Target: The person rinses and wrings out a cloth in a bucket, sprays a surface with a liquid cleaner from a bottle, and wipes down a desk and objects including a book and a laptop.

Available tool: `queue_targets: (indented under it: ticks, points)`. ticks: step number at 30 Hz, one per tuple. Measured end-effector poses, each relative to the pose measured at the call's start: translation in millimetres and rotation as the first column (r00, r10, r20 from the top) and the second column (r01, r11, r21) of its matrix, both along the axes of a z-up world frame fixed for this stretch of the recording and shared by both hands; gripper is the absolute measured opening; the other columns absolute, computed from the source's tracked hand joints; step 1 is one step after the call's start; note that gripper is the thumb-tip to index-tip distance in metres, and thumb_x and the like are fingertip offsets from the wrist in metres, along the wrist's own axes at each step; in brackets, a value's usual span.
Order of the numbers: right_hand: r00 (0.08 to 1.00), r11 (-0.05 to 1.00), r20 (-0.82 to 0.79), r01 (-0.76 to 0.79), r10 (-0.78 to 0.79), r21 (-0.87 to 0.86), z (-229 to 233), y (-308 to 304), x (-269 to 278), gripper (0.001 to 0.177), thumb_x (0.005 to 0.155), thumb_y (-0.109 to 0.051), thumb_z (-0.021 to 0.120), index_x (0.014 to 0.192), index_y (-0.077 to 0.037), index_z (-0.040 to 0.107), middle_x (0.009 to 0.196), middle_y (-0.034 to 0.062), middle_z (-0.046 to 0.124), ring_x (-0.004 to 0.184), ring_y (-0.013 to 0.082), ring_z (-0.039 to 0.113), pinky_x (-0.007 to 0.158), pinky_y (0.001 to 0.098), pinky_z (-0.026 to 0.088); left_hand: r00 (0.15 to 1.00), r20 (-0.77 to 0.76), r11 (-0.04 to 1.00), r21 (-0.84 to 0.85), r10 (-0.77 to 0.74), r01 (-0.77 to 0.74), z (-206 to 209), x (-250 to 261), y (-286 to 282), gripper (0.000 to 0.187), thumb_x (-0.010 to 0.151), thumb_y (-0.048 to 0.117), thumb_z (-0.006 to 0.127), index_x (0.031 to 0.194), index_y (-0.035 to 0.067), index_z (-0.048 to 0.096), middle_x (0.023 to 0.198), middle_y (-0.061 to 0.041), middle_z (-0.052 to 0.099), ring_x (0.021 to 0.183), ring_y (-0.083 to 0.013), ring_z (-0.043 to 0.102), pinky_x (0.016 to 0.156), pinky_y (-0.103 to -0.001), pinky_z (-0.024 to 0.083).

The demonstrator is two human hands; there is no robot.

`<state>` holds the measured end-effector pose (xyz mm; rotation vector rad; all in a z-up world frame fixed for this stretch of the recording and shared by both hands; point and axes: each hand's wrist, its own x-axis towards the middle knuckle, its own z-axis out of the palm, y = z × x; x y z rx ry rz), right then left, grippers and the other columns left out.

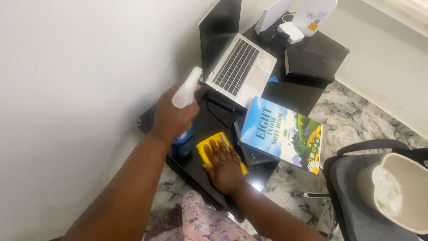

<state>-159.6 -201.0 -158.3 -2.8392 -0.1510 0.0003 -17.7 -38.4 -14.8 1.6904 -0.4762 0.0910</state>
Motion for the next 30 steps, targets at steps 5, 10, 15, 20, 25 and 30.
queue_targets:
  ticks: [5,10,15,20,25,30]
  points:
    - [0.992,0.992,-0.025,0.122,-0.121,0.014,-1,0,-6,0.06,0.099,-0.044,0.05,0.153,-0.017,0.043,0.165,0.0092,0.031,0.154,0.0294,0.02,0.122,0.0524,0.01,0.999,0.02,0.997,0.079,-0.026,0.025,2,-8,14,0.036,0.082,0.005,0.067,0.117,0.007,0.071,0.083,-0.001,0.067,0.074,-0.0114,0.064,0.071,-0.03,0.054]
    - [0.96,0.961,0.02,0.278,-0.278,-0.008,-11,6,20,0.062,0.099,-0.045,0.049,0.154,-0.017,0.042,0.165,0.0109,0.03,0.154,0.0325,0.018,0.12,0.0557,0.011,0.942,-0.306,0.989,-0.106,-0.135,0.108,10,-3,31,0.039,0.078,0.003,0.066,0.116,0.007,0.07,0.08,0.001,0.064,0.061,-0.0112,0.055,0.057,-0.031,0.045]
    - [0.877,0.876,0.096,0.478,-0.471,-0.069,-28,31,67,0.064,0.099,-0.048,0.049,0.153,-0.014,0.043,0.164,0.012,0.031,0.154,0.0356,0.018,0.121,0.0579,0.014,0.962,-0.206,0.98,0.055,-0.178,0.193,11,13,52,0.039,0.077,0.002,0.067,0.115,0.007,0.073,0.08,0.001,0.065,0.069,-0.0075,0.061,0.063,-0.025,0.051]
    - [0.85,0.854,0.131,0.519,-0.511,-0.031,-28,67,94,0.063,0.1,-0.048,0.049,0.153,-0.014,0.045,0.163,0.0146,0.032,0.152,0.0365,0.023,0.12,0.0601,0.015,0.945,-0.183,0.961,0.002,-0.271,0.276,19,32,74,0.04,0.078,0.003,0.066,0.118,0.008,0.07,0.083,0.002,0.065,0.07,-0.0077,0.061,0.063,-0.025,0.051]
    - [0.887,0.887,0.037,0.461,-0.461,0.007,-17,82,43,0.061,0.1,-0.047,0.047,0.152,-0.015,0.047,0.163,0.0117,0.036,0.154,0.0335,0.025,0.123,0.0554,0.016,0.92,-0.239,0.941,0.056,-0.311,0.333,25,39,77,0.04,0.078,0.004,0.065,0.118,0.008,0.07,0.082,0.001,0.065,0.065,-0.0098,0.06,0.061,-0.027,0.05]
    - [0.831,0.822,0.017,0.553,-0.556,-0.138,-21,58,-35,0.065,0.104,-0.052,0.033,0.158,-0.016,0.033,0.167,0.0101,0.024,0.155,0.0316,0.014,0.122,0.0523,0.007,0.898,-0.219,0.911,0.069,-0.383,0.405,25,44,71,0.036,0.082,0.006,0.065,0.117,0.009,0.072,0.081,0.001,0.066,0.07,-0.0078,0.063,0.066,-0.026,0.052]
